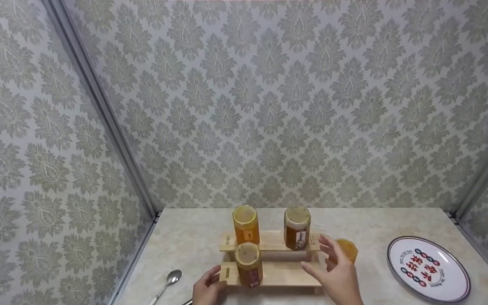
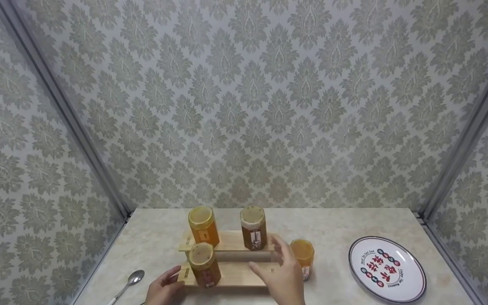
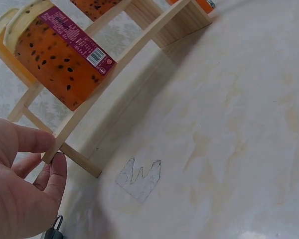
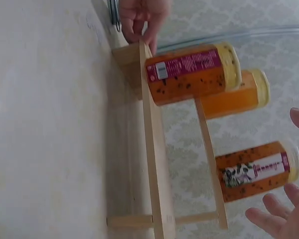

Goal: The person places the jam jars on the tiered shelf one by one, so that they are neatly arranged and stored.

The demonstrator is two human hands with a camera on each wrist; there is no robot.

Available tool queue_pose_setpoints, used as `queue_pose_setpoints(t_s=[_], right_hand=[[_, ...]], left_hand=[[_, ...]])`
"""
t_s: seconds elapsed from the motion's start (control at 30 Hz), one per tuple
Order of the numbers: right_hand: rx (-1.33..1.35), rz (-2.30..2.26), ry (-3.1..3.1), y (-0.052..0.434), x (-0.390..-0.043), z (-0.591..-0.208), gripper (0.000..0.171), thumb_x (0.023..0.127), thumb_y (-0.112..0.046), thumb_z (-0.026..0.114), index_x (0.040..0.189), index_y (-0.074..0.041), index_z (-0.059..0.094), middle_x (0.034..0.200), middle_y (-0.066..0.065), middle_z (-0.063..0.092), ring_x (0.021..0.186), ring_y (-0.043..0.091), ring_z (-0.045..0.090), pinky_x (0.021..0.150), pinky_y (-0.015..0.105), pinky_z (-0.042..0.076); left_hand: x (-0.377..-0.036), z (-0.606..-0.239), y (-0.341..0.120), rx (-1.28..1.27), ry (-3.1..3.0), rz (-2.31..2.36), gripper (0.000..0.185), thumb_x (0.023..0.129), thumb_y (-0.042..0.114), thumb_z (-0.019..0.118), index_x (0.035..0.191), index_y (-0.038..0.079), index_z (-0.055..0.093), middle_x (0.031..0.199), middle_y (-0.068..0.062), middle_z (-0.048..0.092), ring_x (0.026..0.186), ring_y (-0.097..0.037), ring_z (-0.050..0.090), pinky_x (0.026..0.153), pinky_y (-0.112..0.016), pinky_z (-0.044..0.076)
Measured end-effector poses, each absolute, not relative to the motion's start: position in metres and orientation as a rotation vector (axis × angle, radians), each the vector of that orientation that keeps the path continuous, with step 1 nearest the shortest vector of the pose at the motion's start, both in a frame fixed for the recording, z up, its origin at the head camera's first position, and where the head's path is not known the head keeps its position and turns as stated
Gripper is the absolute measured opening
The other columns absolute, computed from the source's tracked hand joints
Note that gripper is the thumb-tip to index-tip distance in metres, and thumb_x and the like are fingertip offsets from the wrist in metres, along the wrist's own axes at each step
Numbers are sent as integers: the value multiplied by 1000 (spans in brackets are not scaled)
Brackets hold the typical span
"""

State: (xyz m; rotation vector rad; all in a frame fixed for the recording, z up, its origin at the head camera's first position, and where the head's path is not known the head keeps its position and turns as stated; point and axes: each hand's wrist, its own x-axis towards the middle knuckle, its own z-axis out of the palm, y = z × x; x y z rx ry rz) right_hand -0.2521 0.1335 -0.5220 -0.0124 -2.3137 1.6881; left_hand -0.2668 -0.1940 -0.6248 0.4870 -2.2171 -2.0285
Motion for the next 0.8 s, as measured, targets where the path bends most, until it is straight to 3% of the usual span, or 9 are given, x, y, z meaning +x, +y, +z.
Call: queue_pose_setpoints(t_s=[0.13, 0.43, 0.63, 0.8], right_hand=[[-37, 1554, -2310, 162, -264, -525, 88, 59, -52, 84, 134, -24, 49, 128, 2, 56, 117, 24, 54, 95, 46, 46], [-116, 1472, -2301, 200, -278, -538, 89, 62, -49, 84, 137, -17, 48, 131, 10, 55, 121, 29, 49, 94, 58, 41], [-160, 1475, -2346, 211, -286, -549, 89, 66, -46, 83, 140, -18, 44, 138, 12, 48, 126, 31, 43, 95, 63, 37], [-212, 1544, -2422, 218, -294, -563, 100, 65, -51, 81, 147, -17, 34, 144, 15, 39, 128, 38, 40, 96, 63, 37]], left_hand=[[-268, -625, -194, 515, -2225, -2019, 58, 72, 0, 69, 128, -7, 54, 107, -21, 66, 95, -26, 64, 81, -34, 53], [-269, -621, -192, 569, -2212, -2036, 59, 71, -3, 69, 128, -7, 54, 108, -22, 65, 95, -26, 64, 80, -36, 54], [-268, -622, -193, 516, -2222, -2018, 59, 71, -2, 69, 128, -8, 54, 107, -23, 65, 97, -28, 64, 80, -35, 54], [-269, -623, -193, 531, -2235, -2019, 59, 72, -1, 70, 128, -8, 54, 108, -23, 65, 98, -28, 63, 82, -36, 53]])
